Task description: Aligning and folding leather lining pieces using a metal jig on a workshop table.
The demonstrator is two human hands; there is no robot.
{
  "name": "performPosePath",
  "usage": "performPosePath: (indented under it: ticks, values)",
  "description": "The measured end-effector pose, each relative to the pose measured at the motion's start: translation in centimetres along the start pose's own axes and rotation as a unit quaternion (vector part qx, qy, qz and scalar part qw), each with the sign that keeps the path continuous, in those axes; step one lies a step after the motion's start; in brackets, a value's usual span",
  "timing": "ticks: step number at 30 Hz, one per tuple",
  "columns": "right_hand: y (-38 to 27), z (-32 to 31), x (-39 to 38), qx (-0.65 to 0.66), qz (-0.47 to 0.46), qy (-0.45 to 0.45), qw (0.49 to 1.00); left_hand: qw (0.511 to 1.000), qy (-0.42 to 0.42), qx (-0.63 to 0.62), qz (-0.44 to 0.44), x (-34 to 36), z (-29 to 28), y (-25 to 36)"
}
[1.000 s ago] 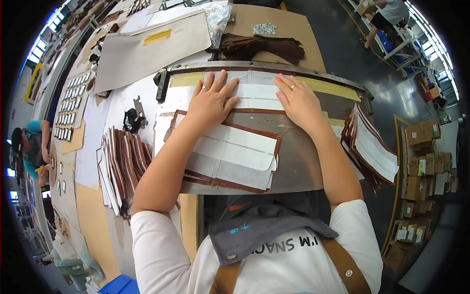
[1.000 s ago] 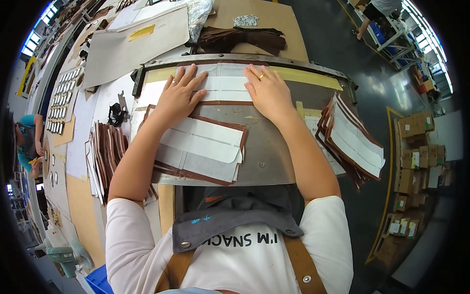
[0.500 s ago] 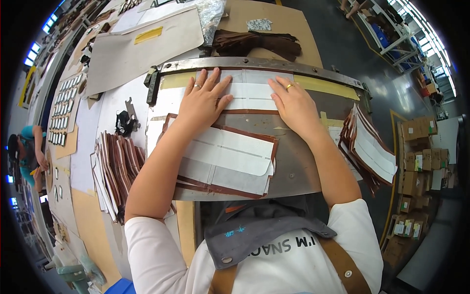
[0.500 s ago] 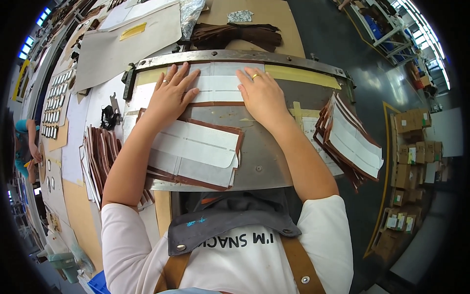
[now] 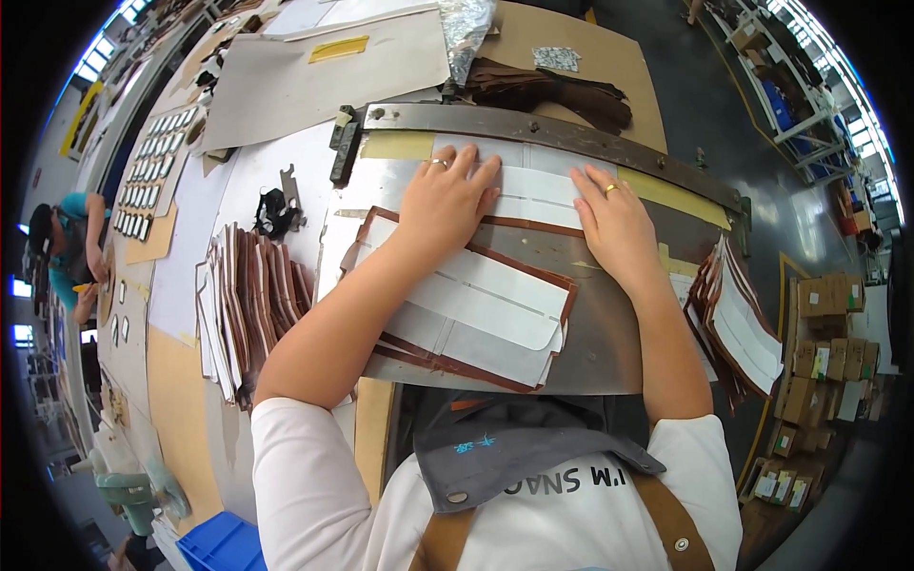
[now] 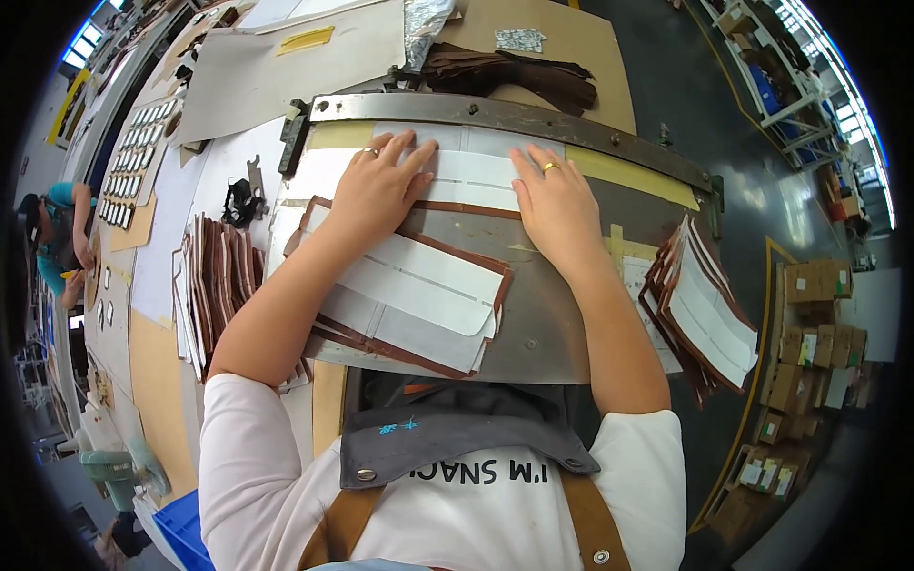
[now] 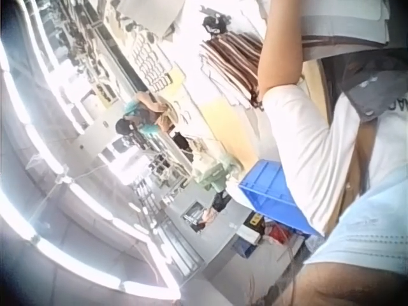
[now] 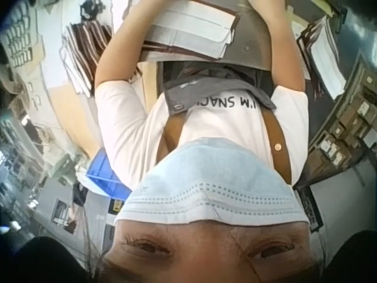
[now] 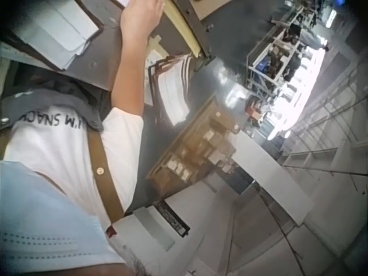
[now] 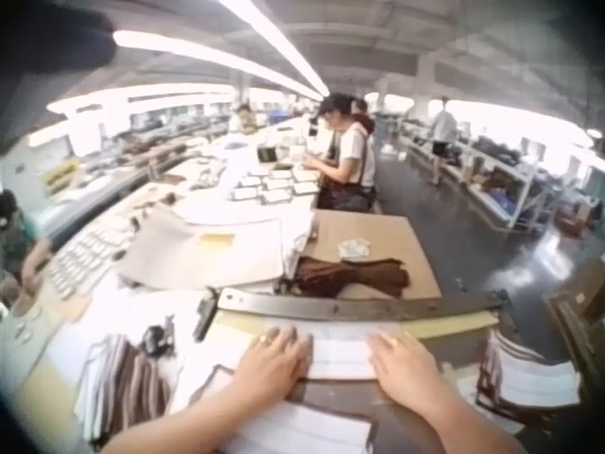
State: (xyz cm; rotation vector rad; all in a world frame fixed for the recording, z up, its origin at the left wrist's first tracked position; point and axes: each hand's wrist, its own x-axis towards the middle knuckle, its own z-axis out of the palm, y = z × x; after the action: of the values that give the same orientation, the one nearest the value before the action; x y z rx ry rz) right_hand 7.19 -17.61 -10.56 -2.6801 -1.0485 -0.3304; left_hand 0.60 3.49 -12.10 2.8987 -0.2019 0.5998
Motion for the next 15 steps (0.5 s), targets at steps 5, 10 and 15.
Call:
performPosePath:
  ticks: [5,10,15]
  values:
    - [-0.26,-0.17,0.08,-0.005,-0.016,0.001,1.000,1.000,0.002,-0.009,-0.001,-0.24,0.28,-0.07]
    - [-0.11,-0.24,0.10,-0.009,-0.033,0.009,0.999,1.000,0.013,-0.008,0.002,-0.20,0.00,0.22]
    - [-0.23,-0.33,0.65,0.015,-0.026,-0.016,0.999,1.000,0.025,-0.016,-0.004,-0.51,0.24,-0.06]
